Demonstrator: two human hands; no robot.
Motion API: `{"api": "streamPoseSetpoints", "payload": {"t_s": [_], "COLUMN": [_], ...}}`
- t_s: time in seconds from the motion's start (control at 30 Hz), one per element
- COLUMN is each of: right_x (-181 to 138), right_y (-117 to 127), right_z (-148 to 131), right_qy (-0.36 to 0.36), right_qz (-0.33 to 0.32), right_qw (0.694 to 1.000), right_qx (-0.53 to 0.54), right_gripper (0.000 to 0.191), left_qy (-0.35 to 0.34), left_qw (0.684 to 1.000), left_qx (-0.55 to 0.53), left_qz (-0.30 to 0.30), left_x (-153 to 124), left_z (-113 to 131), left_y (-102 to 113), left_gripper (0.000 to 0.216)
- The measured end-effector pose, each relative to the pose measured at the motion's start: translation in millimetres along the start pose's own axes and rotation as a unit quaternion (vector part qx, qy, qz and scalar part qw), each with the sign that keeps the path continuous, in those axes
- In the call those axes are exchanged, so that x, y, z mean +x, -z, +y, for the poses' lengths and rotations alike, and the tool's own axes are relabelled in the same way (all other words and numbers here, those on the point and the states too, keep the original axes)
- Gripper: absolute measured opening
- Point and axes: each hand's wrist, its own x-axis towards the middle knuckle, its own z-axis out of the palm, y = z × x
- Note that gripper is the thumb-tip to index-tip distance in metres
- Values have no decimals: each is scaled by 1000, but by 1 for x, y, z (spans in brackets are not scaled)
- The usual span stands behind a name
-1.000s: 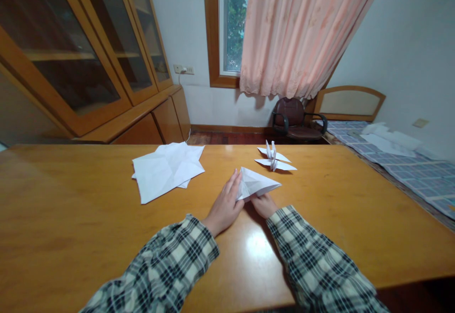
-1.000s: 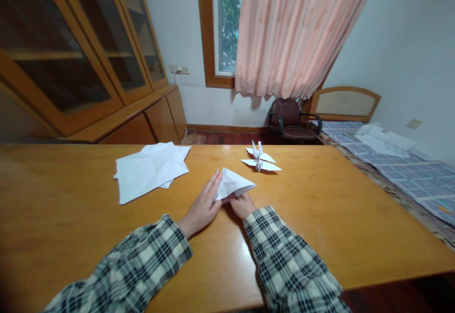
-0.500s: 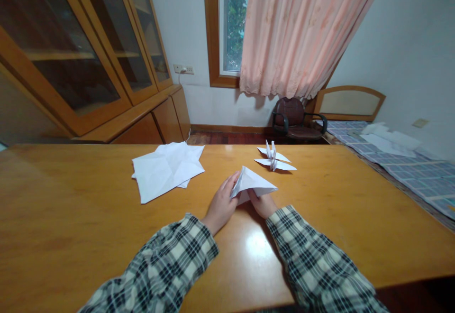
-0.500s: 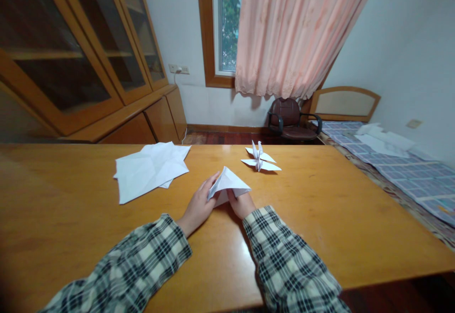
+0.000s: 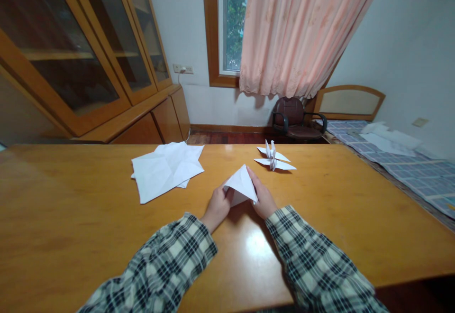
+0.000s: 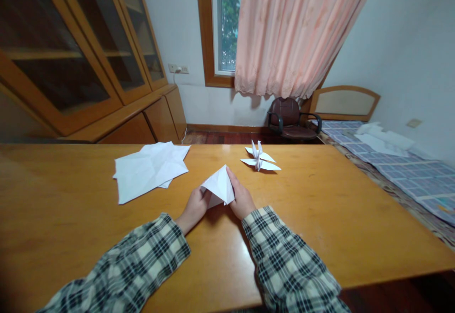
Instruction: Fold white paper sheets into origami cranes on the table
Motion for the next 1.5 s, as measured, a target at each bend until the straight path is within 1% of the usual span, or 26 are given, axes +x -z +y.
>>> {"api": "streamPoseSetpoints", "payload": {"t_s": [0.1,0.17,0.23,0.37,0.57,0.83,0.97,1.07,1.2,1.3,1.4,1.5], "right_x": [0,-1,-1,0,0,1,1,1,1,1,1,2], "right_y": [1,2,2,3,4,6,6,6,6,6,6,6], "right_z": [-1,0,0,1,2,1,0,-1,0,1,2,3], "right_qy": [1,3,7,14,25,30,23,16,17,14,12,11], "right_qz": [2,0,-4,-3,-6,-8,-7,-1,12,17,18,18], "right_qw": [1000,1000,1000,1000,1000,1000,1000,1000,1000,1000,1000,1000], "right_qx": [0,1,0,-5,-1,4,10,11,11,12,11,14], "right_gripper": [72,69,68,66,64,64,66,69,75,77,77,74], "left_qy": [28,35,50,87,111,132,137,143,173,190,194,197], "left_qw": [997,991,981,955,942,931,926,915,894,883,881,890], "left_qx": [-68,-126,-186,-276,-305,-330,-343,-370,-408,-427,-431,-410], "left_qz": [13,28,29,59,84,87,79,69,59,43,29,38], "left_x": [3,5,7,9,9,11,13,14,15,16,15,14], "left_z": [-5,-2,3,10,4,7,5,4,4,4,4,6], "left_y": [-1,-2,-3,-4,-3,0,0,0,0,2,3,3], "left_gripper": [26,26,28,33,41,42,37,35,39,46,55,53]}}
